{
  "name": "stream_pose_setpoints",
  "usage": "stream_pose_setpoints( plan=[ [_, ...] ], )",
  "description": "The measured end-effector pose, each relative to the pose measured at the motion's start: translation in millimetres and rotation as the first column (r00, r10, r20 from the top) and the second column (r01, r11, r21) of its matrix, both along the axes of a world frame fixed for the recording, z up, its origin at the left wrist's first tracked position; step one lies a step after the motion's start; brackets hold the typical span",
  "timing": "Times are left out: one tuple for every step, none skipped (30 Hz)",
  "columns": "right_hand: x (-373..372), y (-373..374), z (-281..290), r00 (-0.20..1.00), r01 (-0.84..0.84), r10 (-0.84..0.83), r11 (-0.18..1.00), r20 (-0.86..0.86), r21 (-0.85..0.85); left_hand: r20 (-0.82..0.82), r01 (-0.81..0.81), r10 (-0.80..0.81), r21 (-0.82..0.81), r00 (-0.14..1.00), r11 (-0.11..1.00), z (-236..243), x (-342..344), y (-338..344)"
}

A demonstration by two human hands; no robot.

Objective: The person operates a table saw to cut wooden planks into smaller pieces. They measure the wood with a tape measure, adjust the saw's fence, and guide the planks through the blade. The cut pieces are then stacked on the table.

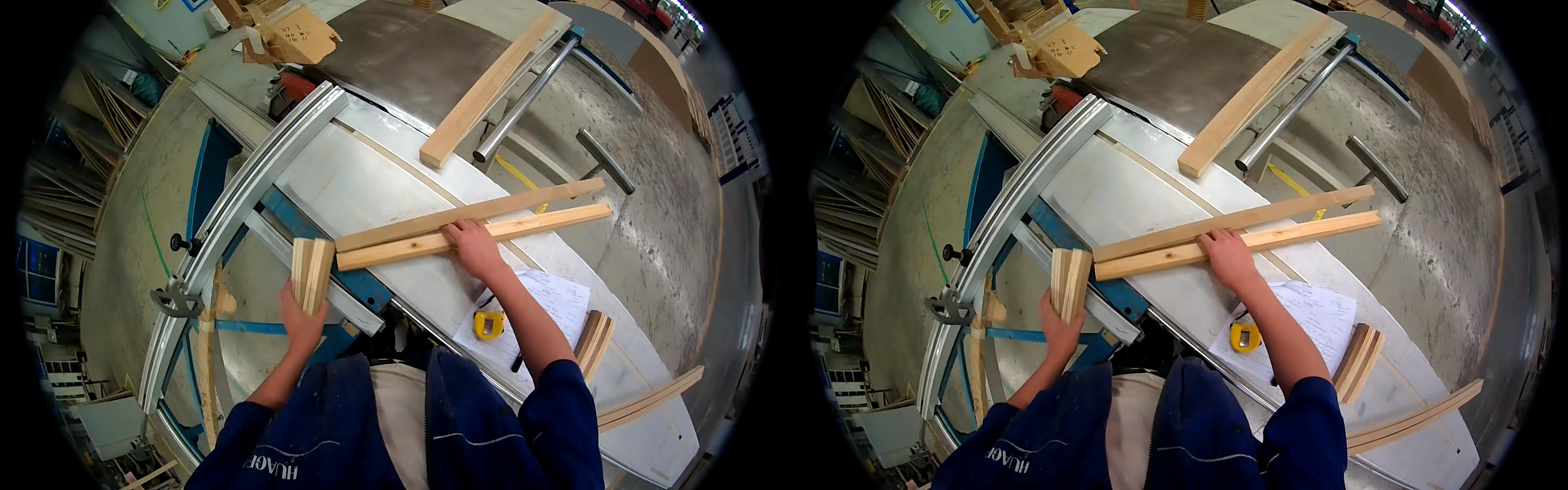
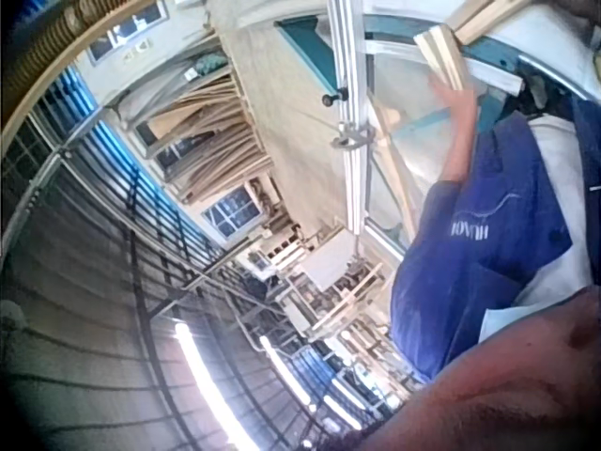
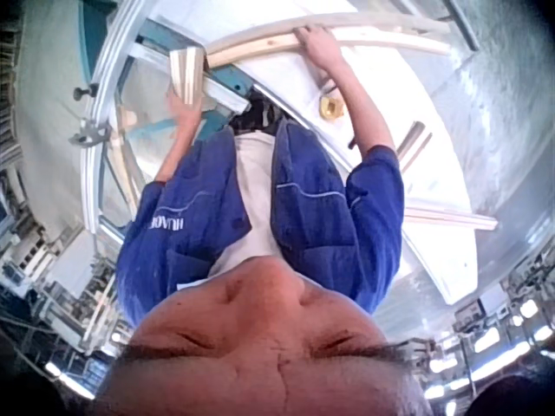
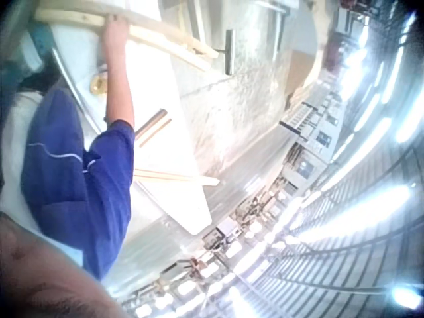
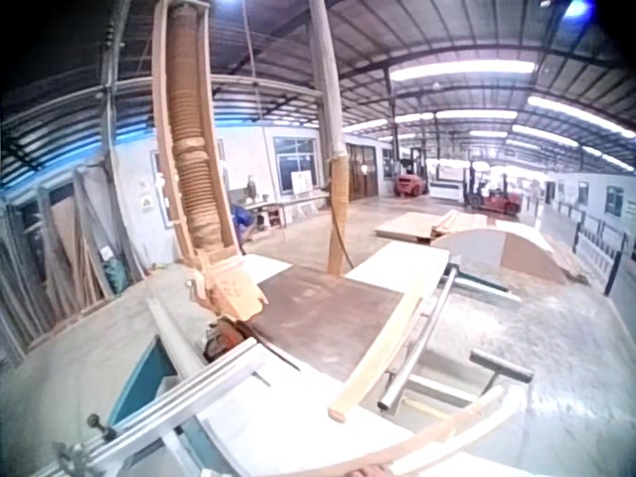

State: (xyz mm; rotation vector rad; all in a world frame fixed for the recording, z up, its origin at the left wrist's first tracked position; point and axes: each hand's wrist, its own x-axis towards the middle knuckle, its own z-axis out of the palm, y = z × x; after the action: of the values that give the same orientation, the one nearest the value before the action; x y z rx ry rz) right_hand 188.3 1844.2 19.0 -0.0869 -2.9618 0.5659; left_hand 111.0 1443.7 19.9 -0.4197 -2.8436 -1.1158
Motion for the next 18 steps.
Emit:
stream_pose_setpoints(
  plan=[
    [-1.8, 4.7, -5.4, 1.0, -0.012, 0.012, 1.0, 0.005, -0.028, -0.037, 0.078, -0.079, -0.04, 0.996, 0.996, 20.0, 5.6, -6.1],
    [-5.1, 5.5, -8.0, 0.999, -0.033, 0.034, 0.998, 0.011, -0.053, -0.024, 0.214, -0.216, -0.078, 0.976, 0.974, 30.3, 7.4, -9.0],
    [-7.8, 3.1, -1.9, 0.995, -0.067, 0.07, 0.996, 0.069, -0.051, -0.005, 0.341, -0.344, -0.113, 0.939, 0.933, 38.0, 10.1, -11.1],
    [-10.7, 0.1, 11.6, 0.987, -0.102, 0.107, 0.994, 0.124, -0.048, 0.016, 0.461, -0.464, -0.143, 0.886, 0.876, 41.6, 11.3, -12.3],
    [-14.0, -2.2, 19.4, 0.974, -0.134, 0.14, 0.99, 0.178, -0.047, 0.029, 0.555, -0.557, -0.143, 0.83, 0.819, 39.9, 12.2, -4.8],
    [-15.1, -2.0, 21.0, 0.973, -0.136, 0.147, 0.988, 0.179, -0.069, 0.031, 0.637, -0.639, -0.112, 0.769, 0.762, 40.7, 12.0, 11.9],
    [-15.8, -1.2, 21.0, 0.972, -0.135, 0.15, 0.986, 0.18, -0.093, 0.03, 0.715, -0.715, -0.081, 0.698, 0.694, 43.4, 10.5, 33.4],
    [-15.8, -1.5, 21.0, 0.971, -0.135, 0.155, 0.984, 0.181, -0.119, 0.028, 0.784, -0.784, -0.052, 0.621, 0.619, 44.8, 10.7, 51.3],
    [-15.4, 0.2, 19.3, 0.972, -0.129, 0.147, 0.986, 0.184, -0.108, 0.042, 0.82, -0.82, -0.065, 0.571, 0.568, 42.1, 9.3, 68.0],
    [-17.0, -0.2, 16.2, 0.973, -0.128, 0.144, 0.987, 0.182, -0.1, 0.057, 0.851, -0.85, -0.084, 0.524, 0.518, 40.8, 8.6, 81.7],
    [-17.9, -0.6, 13.1, 0.974, -0.125, 0.141, 0.988, 0.18, -0.093, 0.074, 0.879, -0.878, -0.101, 0.474, 0.466, 38.7, 10.3, 92.9],
    [-19.4, -1.7, 12.6, 0.974, -0.129, 0.135, 0.991, 0.182, -0.04, 0.066, 0.877, -0.877, -0.11, 0.475, 0.467, 35.7, 12.8, 103.0],
    [-20.5, -3.4, 12.0, 0.975, -0.133, 0.128, 0.991, 0.183, 0.012, 0.058, 0.876, -0.877, -0.118, 0.476, 0.468, 31.9, 15.7, 112.2],
    [-21.3, -5.0, 11.4, 0.975, -0.135, 0.122, 0.989, 0.185, 0.064, 0.051, 0.874, -0.877, -0.127, 0.477, 0.468, 26.3, 17.5, 118.8],
    [-19.1, -5.9, 13.3, 0.981, -0.115, 0.098, 0.989, 0.166, 0.096, -0.01, 0.875, -0.881, -0.113, 0.474, 0.472, 26.5, 18.1, 129.2],
    [-17.1, -7.4, 15.4, 0.986, -0.095, 0.076, 0.987, 0.146, 0.128, -0.038, 0.843, -0.858, -0.17, 0.512, 0.511, 29.1, 18.0, 132.7],
    [-15.6, -9.1, 16.9, 0.991, -0.073, 0.053, 0.984, 0.127, 0.16, -0.07, 0.805, -0.834, -0.225, 0.548, 0.548, 33.6, 16.8, 133.4],
    [-14.0, -9.2, 15.4, 0.989, -0.083, 0.063, 0.985, 0.134, 0.152, -0.103, 0.767, -0.811, -0.277, 0.576, 0.58, 42.4, 14.4, 137.6]
  ],
)
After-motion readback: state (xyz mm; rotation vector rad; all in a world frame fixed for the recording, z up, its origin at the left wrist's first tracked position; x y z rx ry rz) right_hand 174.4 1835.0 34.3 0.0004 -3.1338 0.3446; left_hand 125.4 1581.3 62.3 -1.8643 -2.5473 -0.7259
